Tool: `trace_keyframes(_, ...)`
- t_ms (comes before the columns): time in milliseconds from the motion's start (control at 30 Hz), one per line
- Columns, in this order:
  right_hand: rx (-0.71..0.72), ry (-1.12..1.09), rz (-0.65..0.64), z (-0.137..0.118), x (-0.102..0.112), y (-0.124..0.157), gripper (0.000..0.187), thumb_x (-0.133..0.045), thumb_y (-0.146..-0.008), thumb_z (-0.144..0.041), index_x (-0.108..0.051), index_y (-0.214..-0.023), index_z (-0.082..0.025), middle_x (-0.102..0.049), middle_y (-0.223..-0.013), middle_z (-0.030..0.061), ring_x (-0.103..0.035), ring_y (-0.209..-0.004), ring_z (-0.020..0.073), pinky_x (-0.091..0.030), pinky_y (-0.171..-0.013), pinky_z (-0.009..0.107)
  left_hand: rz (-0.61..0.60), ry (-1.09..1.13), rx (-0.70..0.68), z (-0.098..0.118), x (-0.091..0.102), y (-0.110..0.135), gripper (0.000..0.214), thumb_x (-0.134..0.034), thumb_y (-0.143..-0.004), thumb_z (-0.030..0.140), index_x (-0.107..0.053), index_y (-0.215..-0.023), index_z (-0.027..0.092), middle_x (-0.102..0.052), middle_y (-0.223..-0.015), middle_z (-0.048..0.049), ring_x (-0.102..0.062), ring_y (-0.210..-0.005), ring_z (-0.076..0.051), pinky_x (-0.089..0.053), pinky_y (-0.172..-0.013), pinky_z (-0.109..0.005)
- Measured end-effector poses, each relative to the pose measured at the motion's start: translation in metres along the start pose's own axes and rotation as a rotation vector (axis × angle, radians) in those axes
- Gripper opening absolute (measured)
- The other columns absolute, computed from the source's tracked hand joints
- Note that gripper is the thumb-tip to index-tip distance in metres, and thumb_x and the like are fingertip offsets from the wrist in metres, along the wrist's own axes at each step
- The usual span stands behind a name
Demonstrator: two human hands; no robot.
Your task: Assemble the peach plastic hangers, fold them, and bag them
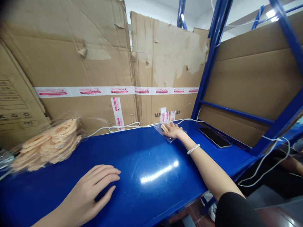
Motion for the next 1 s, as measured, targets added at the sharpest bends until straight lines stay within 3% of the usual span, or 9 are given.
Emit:
trace_keyframes(100, 0.044, -0.029, -0.037, -0.022, 0.000, 0.007, 0.039, -0.058, -0.094, -0.035, -0.053, -0.129, -0.019, -0.053, -0.134, 0.0101, -0.057, -0.113, 0.0258, -0.049, -0.094, 0.049, -0.006, -0.004, 0.015, -0.001, 0.001, 0.000, 0.019, -0.050, -0.088, 0.013, -0.062, -0.100, 0.021, -0.071, -0.101, -0.0058, -0.066, -0.094, -0.022, -0.053, -0.085, -0.037)
trace_keyframes(267, 0.169, -0.110, -0.120, -0.077, -0.002, 0.036, 0.084, -0.057, -0.083, -0.065, -0.029, -0.151, -0.025, -0.021, -0.158, 0.0190, -0.030, -0.136, 0.0500, -0.032, -0.100, 0.071, -0.041, -0.003, 0.079, -0.006, -0.003, 0.004, 0.019, -0.049, -0.088, 0.015, -0.061, -0.102, 0.021, -0.070, -0.104, -0.0072, -0.065, -0.097, -0.024, -0.053, -0.085, -0.039)
trace_keyframes(333, 0.264, -0.164, -0.141, -0.104, 0.001, 0.055, 0.091, -0.055, -0.080, -0.072, -0.026, -0.153, -0.026, -0.017, -0.160, 0.0178, -0.025, -0.138, 0.0527, -0.029, -0.101, 0.073, -0.065, 0.001, 0.129, -0.010, -0.005, 0.005, 0.020, -0.049, -0.088, 0.016, -0.060, -0.105, 0.021, -0.070, -0.108, -0.0078, -0.064, -0.100, -0.025, -0.053, -0.086, -0.040)
trace_keyframes(467, 0.443, -0.332, -0.153, -0.141, 0.015, 0.084, 0.089, -0.044, -0.084, -0.074, -0.020, -0.154, -0.025, -0.021, -0.160, 0.0129, -0.025, -0.143, 0.0390, -0.027, -0.112, 0.057, -0.077, 0.040, 0.265, -0.016, -0.005, 0.007, 0.029, -0.051, -0.088, 0.020, -0.055, -0.116, 0.022, -0.066, -0.116, -0.0095, -0.062, -0.108, -0.026, -0.053, -0.090, -0.042)
trace_keyframes(533, 0.465, -0.424, -0.139, -0.143, 0.023, 0.086, 0.087, -0.037, -0.088, -0.072, -0.019, -0.154, -0.019, -0.024, -0.159, 0.0132, -0.024, -0.144, 0.0320, -0.025, -0.116, 0.047, -0.056, 0.061, 0.324, -0.017, -0.002, 0.007, 0.033, -0.052, -0.087, 0.021, -0.053, -0.120, 0.022, -0.064, -0.120, -0.0104, -0.061, -0.111, -0.027, -0.053, -0.093, -0.042)
trace_keyframes(633, 0.382, -0.540, -0.148, -0.131, 0.027, 0.074, 0.083, -0.034, -0.091, -0.070, -0.025, -0.152, -0.014, -0.033, -0.155, 0.0173, -0.030, -0.142, 0.0332, -0.025, -0.116, 0.049, -0.060, 0.073, 0.352, -0.013, -0.002, 0.008, 0.039, -0.054, -0.086, 0.022, -0.052, -0.126, 0.022, -0.060, -0.127, -0.0115, -0.058, -0.116, -0.028, -0.052, -0.097, -0.044)
trace_keyframes(800, 0.200, -0.732, -0.339, -0.117, 0.011, 0.063, 0.074, -0.043, -0.091, -0.064, -0.030, -0.148, -0.019, -0.059, -0.132, 0.0192, -0.067, -0.102, 0.0312, -0.059, -0.079, 0.046, -0.212, 0.078, 0.266, -0.001, -0.014, 0.010, 0.060, -0.056, -0.090, 0.033, -0.035, -0.146, 0.028, -0.047, -0.147, -0.0100, -0.048, -0.130, -0.032, -0.048, -0.101, -0.052)
trace_keyframes(867, 0.171, -0.809, -0.411, -0.119, 0.008, 0.067, 0.071, -0.047, -0.092, -0.057, -0.028, -0.148, -0.018, -0.065, -0.121, 0.0180, -0.071, -0.084, 0.0261, -0.062, -0.066, 0.042, -0.252, 0.076, 0.244, 0.001, -0.017, 0.011, 0.062, -0.054, -0.092, 0.037, -0.030, -0.149, 0.030, -0.043, -0.150, -0.0088, -0.045, -0.132, -0.033, -0.047, -0.101, -0.053)
trace_keyframes(1000, 0.164, -0.939, -0.526, -0.131, 0.010, 0.078, 0.064, -0.053, -0.093, -0.041, -0.027, -0.145, -0.015, -0.069, -0.103, 0.0142, -0.070, -0.070, 0.0206, -0.062, -0.059, 0.037, -0.278, 0.043, 0.269, -0.004, -0.016, 0.010, 0.056, -0.050, -0.094, 0.041, -0.035, -0.146, 0.028, -0.049, -0.146, -0.0089, -0.047, -0.130, -0.033, -0.046, -0.099, -0.051)
Point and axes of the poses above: each hand's wrist, its own y-axis away from the middle knuckle, its own x-axis out of the back of the hand, z = x × y, the point moved 6 cm from there along -y, towards the middle knuckle
